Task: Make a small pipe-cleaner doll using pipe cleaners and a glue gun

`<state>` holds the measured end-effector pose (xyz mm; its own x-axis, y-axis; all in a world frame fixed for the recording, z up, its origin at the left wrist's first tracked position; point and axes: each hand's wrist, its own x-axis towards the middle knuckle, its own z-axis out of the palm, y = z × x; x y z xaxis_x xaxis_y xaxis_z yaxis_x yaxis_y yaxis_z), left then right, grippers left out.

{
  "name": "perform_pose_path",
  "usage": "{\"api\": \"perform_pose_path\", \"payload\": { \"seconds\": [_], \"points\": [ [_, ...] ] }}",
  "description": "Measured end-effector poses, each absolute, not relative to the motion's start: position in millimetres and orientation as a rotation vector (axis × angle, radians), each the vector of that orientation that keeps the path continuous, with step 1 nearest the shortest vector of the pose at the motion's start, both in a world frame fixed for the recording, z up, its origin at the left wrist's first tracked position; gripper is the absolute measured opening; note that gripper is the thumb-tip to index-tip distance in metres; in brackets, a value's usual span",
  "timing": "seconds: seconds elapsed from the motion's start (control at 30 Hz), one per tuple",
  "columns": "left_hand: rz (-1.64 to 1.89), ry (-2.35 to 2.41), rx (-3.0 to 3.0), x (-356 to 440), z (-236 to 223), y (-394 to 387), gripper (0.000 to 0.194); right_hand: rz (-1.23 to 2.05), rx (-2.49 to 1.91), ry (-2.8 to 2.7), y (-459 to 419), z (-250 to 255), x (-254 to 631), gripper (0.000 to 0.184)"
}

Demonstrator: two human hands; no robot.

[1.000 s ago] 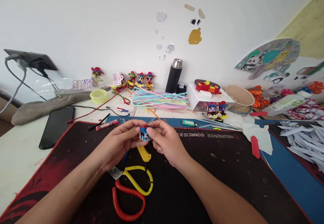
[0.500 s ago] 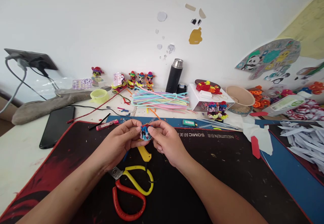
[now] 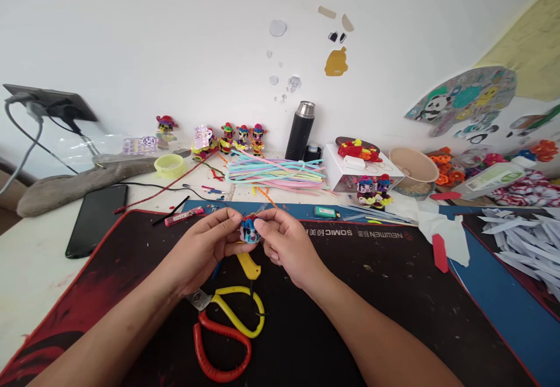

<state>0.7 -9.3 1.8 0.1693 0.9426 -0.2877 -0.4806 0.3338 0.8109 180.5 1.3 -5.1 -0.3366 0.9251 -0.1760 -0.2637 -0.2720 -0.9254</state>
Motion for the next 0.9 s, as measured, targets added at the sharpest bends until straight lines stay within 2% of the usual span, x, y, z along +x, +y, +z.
{"api": "perform_pose_path", "payload": {
  "seconds": [0.9],
  "points": [
    [1.129, 0.989, 0.748, 7.4, 0.3, -9.1, 0.045, 1.764, -0.971, -1.070, 0.6, -9.3, 179.3, 0.045]
  ]
}}
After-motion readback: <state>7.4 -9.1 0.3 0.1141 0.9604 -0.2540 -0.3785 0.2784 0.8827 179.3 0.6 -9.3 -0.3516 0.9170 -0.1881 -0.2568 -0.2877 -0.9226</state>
